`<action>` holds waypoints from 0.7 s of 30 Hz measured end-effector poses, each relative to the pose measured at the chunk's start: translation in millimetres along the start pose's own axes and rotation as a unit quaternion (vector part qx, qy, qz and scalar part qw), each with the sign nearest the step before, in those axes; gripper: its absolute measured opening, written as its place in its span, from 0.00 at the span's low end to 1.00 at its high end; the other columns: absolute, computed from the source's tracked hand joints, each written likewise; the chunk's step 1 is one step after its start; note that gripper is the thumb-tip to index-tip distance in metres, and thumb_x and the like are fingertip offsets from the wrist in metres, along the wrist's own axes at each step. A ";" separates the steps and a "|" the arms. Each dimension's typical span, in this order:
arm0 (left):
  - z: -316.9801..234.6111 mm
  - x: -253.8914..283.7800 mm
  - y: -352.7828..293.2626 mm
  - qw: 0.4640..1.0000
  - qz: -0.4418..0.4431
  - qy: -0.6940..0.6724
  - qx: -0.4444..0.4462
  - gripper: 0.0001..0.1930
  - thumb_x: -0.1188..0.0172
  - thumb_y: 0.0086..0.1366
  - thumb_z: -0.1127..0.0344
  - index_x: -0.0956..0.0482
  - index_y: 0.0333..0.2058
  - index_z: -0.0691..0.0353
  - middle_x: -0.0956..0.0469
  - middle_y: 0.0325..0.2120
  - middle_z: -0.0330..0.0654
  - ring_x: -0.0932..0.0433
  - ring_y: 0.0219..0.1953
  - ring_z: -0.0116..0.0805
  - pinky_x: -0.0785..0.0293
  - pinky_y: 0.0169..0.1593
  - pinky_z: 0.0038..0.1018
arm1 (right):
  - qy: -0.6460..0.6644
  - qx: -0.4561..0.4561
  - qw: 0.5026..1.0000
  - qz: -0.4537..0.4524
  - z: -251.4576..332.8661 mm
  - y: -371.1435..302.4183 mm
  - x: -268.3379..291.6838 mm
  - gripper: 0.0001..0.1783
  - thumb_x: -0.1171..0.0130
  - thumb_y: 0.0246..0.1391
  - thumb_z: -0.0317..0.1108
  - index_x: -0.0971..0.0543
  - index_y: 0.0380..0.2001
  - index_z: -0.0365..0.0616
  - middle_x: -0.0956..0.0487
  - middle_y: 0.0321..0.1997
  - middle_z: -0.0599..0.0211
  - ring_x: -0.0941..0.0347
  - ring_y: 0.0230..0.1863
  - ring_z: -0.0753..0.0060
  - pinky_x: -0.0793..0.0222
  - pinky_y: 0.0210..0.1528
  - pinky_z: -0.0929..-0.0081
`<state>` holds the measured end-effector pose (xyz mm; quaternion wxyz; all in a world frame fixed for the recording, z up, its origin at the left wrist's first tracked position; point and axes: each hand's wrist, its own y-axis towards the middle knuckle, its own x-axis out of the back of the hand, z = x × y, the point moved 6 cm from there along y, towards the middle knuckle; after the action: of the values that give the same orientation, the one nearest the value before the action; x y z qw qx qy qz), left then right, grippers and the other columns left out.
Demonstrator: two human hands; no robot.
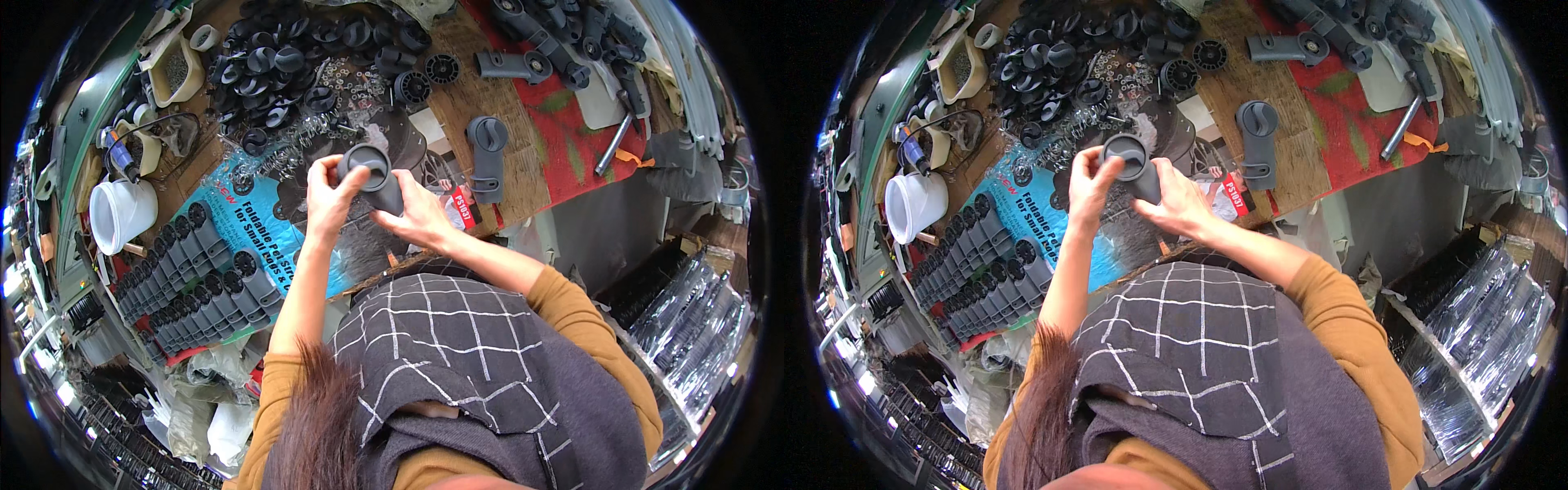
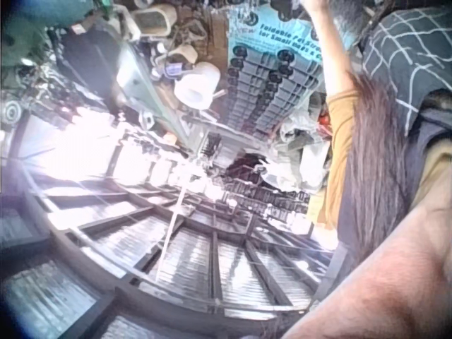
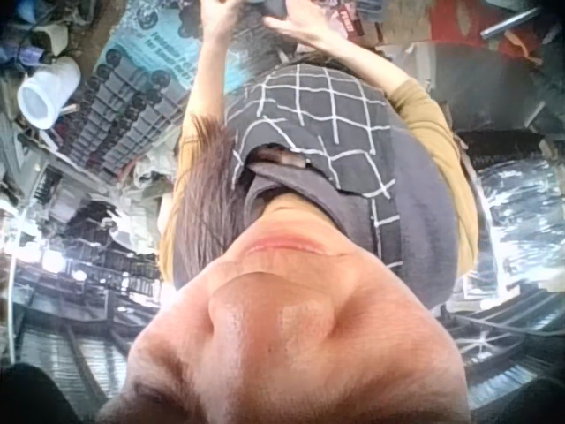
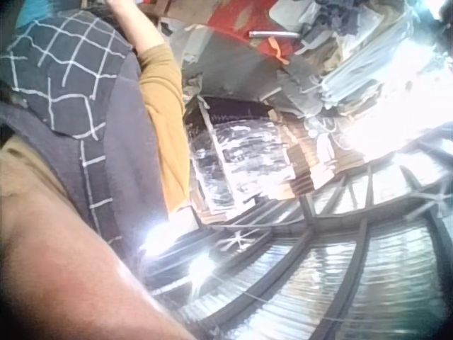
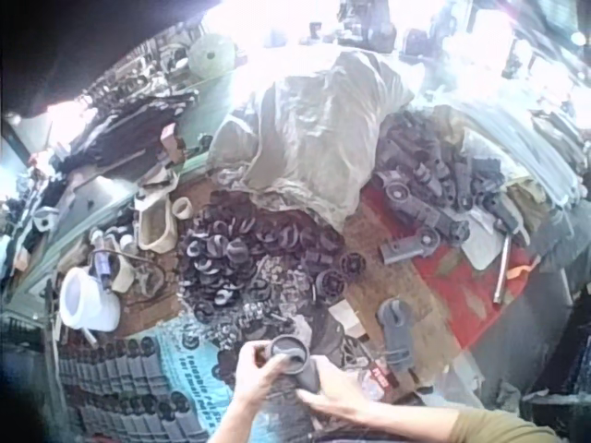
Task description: The person repeatedly picks up small black plastic components from a cluttered workbench, fits them together by hand, and places the assembled units into a white bag. The process is repeated multiple times with similar parts.
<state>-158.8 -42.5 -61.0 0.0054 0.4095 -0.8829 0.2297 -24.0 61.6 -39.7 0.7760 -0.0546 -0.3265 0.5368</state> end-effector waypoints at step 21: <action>-46.8 -12.4 -32.6 0.915 -0.055 -0.400 0.023 0.26 0.61 0.70 0.47 0.23 0.39 0.65 0.21 0.33 0.42 0.23 0.35 0.34 0.27 0.44 0.29 | 0.202 0.019 0.979 0.008 56.7 -41.8 13.0 0.38 0.38 0.46 0.54 0.36 0.51 0.37 0.25 0.45 0.42 0.27 0.48 0.48 0.34 0.51 0.59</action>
<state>-135.3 -32.6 -8.5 -0.3452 0.5149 -0.7819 0.0663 -20.0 40.4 28.6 0.8226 -0.1502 -0.1520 0.5270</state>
